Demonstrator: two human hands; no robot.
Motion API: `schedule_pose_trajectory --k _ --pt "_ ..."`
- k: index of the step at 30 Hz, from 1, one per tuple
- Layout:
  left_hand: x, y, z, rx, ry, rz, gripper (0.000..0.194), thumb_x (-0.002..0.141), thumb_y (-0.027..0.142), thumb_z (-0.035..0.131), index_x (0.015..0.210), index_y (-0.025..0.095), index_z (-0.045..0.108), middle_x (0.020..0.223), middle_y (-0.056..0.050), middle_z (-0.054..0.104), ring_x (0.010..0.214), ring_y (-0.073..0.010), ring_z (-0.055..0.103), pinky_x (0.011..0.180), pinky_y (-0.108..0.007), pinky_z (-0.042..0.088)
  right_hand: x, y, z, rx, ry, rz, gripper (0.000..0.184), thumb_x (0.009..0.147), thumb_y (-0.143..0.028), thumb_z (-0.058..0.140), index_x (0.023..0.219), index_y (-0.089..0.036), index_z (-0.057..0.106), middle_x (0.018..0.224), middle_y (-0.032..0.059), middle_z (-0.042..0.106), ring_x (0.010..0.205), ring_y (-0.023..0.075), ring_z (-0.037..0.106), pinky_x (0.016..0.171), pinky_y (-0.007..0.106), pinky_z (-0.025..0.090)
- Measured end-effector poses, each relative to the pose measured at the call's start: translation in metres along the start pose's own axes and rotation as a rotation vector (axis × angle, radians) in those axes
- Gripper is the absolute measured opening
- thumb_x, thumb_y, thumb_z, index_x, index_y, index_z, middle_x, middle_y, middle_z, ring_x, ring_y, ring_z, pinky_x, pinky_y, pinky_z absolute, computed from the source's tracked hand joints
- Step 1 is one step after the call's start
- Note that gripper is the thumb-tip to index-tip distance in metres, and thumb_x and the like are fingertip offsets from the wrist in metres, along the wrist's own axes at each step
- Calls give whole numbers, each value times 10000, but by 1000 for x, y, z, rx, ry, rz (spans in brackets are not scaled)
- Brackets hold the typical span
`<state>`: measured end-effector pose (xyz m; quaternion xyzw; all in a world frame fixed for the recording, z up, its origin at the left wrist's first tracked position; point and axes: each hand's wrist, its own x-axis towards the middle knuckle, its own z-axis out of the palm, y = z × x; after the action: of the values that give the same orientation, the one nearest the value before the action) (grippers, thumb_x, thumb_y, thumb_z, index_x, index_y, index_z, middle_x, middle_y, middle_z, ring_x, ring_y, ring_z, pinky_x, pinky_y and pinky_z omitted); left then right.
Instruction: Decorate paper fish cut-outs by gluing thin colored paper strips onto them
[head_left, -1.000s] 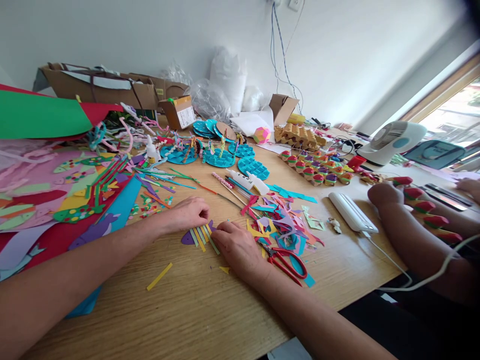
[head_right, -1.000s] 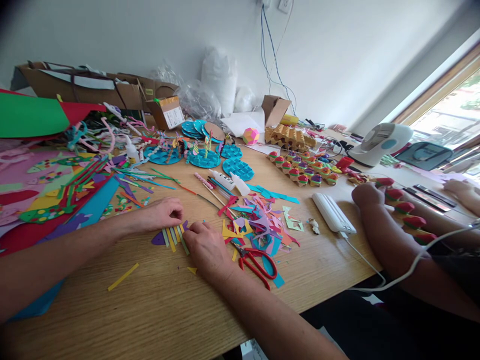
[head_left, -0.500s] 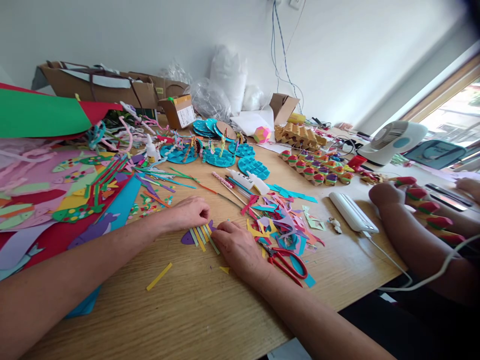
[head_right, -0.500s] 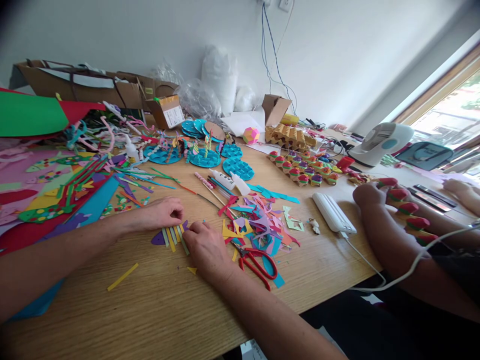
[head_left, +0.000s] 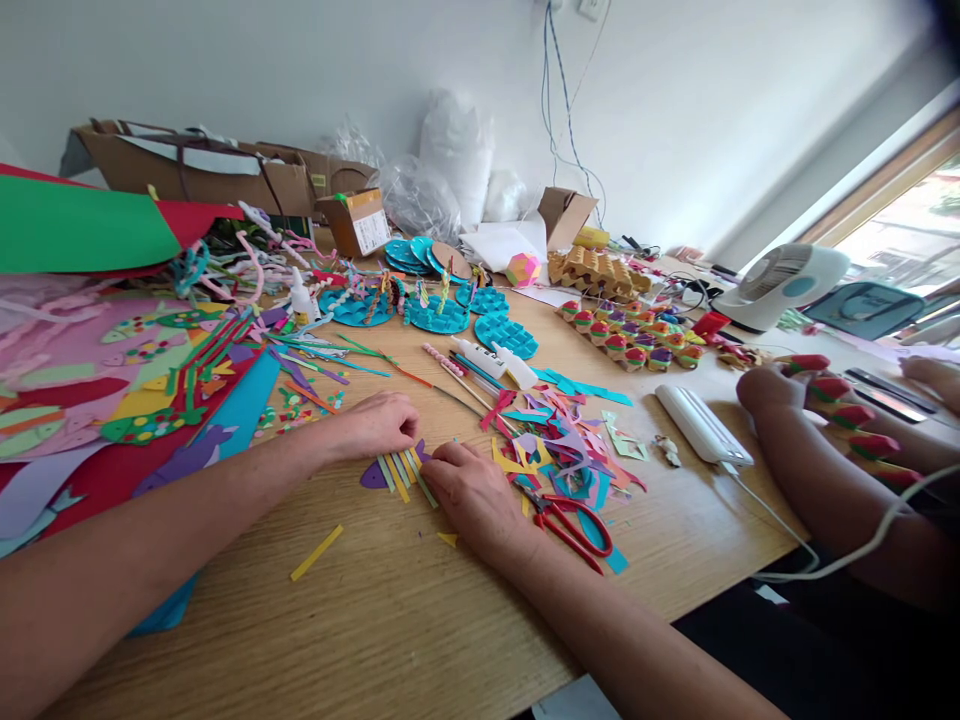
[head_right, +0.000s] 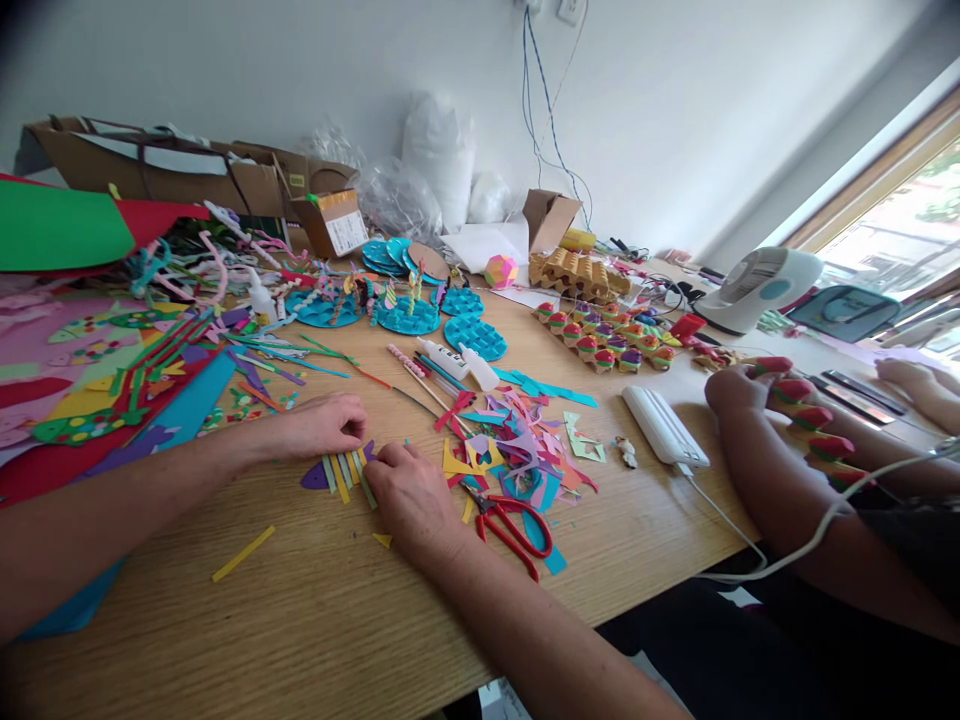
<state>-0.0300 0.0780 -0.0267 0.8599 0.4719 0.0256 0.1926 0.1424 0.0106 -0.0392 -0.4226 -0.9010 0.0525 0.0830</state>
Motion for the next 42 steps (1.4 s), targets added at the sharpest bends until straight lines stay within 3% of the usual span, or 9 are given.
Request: schedule_pose_trajectory --k 16,26,34,42 --pt "0 7 -5 28 -29 15 153 625 147 493 697 187 622 756 -17 608 746 -170 543 610 -236 386 -2 -8 -9 71 29 -6 209 870 -211 432 835 -175 634 874 50 598 803 144 527 736 254 385" --pt "3 6 -7 -7 -92 -23 186 625 136 501 708 179 662 763 -18 641 760 -166 566 613 -217 403 1 5 -14 328 104 66 180 817 -137 497 844 -157 673 844 44 626 753 116 566 672 204 409" --pt "4 1 -6 -67 -130 -21 214 637 122 462 686 178 662 663 8 647 625 -132 564 511 -190 374 28 8 -27 273 -106 115 209 753 -100 540 846 -191 703 822 23 658 741 126 584 666 203 397" --pt "3 1 -4 -77 -108 9 202 637 139 460 665 182 656 638 16 623 620 -136 546 502 -196 353 38 3 -19 247 -126 138 179 730 -104 547 808 -182 689 819 27 636 771 135 567 665 207 385"
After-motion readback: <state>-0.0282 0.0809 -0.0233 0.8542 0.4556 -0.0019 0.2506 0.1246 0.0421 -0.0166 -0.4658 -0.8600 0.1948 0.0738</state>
